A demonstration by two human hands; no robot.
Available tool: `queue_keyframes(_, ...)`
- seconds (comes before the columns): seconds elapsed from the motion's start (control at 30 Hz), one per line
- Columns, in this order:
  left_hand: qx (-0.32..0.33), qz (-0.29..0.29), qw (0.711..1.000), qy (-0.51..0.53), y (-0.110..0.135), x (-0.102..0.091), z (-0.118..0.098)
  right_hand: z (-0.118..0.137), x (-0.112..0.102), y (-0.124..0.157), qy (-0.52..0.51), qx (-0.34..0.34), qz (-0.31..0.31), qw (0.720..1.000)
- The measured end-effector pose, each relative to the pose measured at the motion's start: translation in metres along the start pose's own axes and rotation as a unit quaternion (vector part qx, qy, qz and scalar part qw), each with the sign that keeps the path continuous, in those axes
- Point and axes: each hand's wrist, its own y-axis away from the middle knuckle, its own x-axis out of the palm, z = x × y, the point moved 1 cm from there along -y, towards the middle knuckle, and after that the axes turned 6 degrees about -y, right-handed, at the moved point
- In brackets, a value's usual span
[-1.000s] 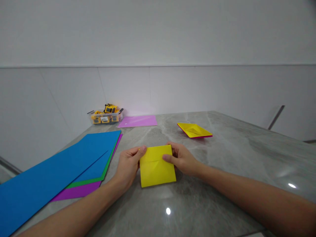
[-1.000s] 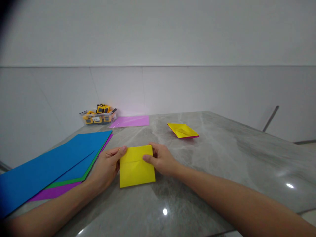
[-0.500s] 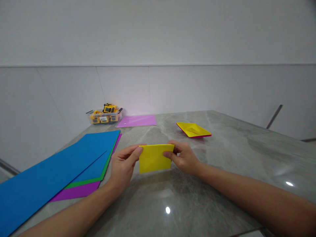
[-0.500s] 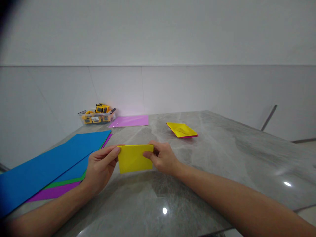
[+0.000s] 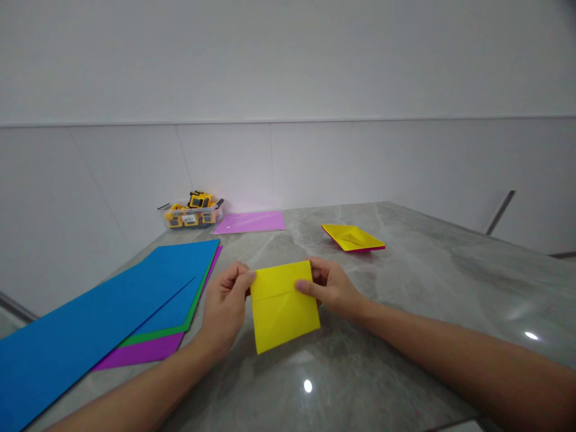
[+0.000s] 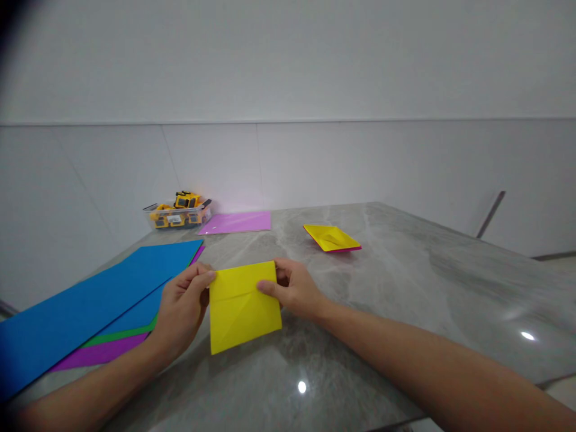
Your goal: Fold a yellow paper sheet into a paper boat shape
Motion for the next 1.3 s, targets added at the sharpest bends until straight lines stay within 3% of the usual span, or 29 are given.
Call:
queue_keyframes(0.13,-0.102,0.071,0.992,0.022,-0.002,0.008,0.004,0.001,-0.002,-0.001,-0.006,-0.017,-0.035,0.999)
queue_keyframes(0.27,-0.181,0.163,0.969,0.048,0.002,0.019,0.012,0.001,-0.003,-0.002,0.098,-0.045,-0.064,0.992)
queue_keyframes(0.57,-0.172,0.147,0.972,0.069,0.0,0.018,0.018,-0.002,-0.004,-0.005,0.225,-0.028,-0.073,0.971)
queue_keyframes(0.9,-0.177,0.14,0.973,0.044,0.002,0.02,0.017,0.008,0.001,-0.002,0.4,-0.187,-0.187,0.878)
queue_keyframes(1.13,-0.164,0.141,0.976,0.027,0.003,0.019,0.019,0.005,0.002,-0.003,0.364,-0.138,-0.143,0.91)
queue_keyframes(1.3,-0.176,0.155,0.97,0.058,0.003,0.02,0.018,0.0,0.0,-0.005,0.187,-0.07,-0.145,0.969)
